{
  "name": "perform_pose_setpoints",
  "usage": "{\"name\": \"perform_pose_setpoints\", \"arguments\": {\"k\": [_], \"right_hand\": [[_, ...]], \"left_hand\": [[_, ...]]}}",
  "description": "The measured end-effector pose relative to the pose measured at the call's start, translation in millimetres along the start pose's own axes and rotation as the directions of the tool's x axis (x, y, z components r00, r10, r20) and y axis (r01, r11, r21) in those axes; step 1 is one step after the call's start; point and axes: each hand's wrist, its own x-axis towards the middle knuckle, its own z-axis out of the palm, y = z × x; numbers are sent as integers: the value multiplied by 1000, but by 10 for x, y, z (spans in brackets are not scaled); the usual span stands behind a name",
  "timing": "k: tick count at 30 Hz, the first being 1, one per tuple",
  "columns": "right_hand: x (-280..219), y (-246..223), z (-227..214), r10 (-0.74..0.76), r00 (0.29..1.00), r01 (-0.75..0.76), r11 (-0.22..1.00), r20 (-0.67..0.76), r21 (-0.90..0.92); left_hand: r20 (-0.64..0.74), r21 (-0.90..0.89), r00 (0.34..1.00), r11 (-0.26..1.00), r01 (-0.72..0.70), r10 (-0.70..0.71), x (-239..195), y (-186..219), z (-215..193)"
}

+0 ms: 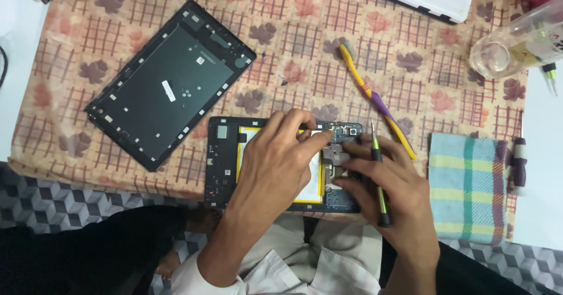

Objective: The person uses a screwdriver to loosen screws and remove a metal bracket from the internal frame of a disassembled tablet. The person then uses the screwdriver to adjust components near the battery and motherboard area.

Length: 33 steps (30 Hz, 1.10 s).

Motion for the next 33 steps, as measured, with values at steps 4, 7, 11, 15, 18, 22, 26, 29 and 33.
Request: {"name": "perform_pose_setpoints", "arguments": {"k": [4,7,11,15,18,22,26,29,33], "right_hand": [[34,21,-56,31,998,-34,998,48,62],[64,30,-50,39,999,-34,988,-30,151],[47,29,12,28,982,-57,987,-188,-150],[63,66,42,-33,988,18,995,-149,-101],[68,96,76,-17,991,18,1000,-134,7],[91,143,61,85,996,-82,995,-40,59],[109,114,55,80,997,-81,996,19,36],[114,45,63,53,998,-53,998,24,-24],[130,27,167,141,988,-135,987,-70,83]], "left_hand": [[-9,-11,1000,1000,11,-11,-1,7,-17],[-21,-31,1000,999,11,-11,4,7,-27],[-6,-76,1000,997,14,-15,-6,-19,-43],[12,-120,999,992,33,-31,-3,-16,-70],[24,-143,999,989,40,-37,-3,-24,-80],[20,-175,998,983,54,-51,2,-34,-84],[23,-169,997,983,74,-71,2,-41,-70],[33,-187,995,978,95,-90,3,-46,-70],[36,-198,996,977,83,-78,-10,-62,-74]]}}
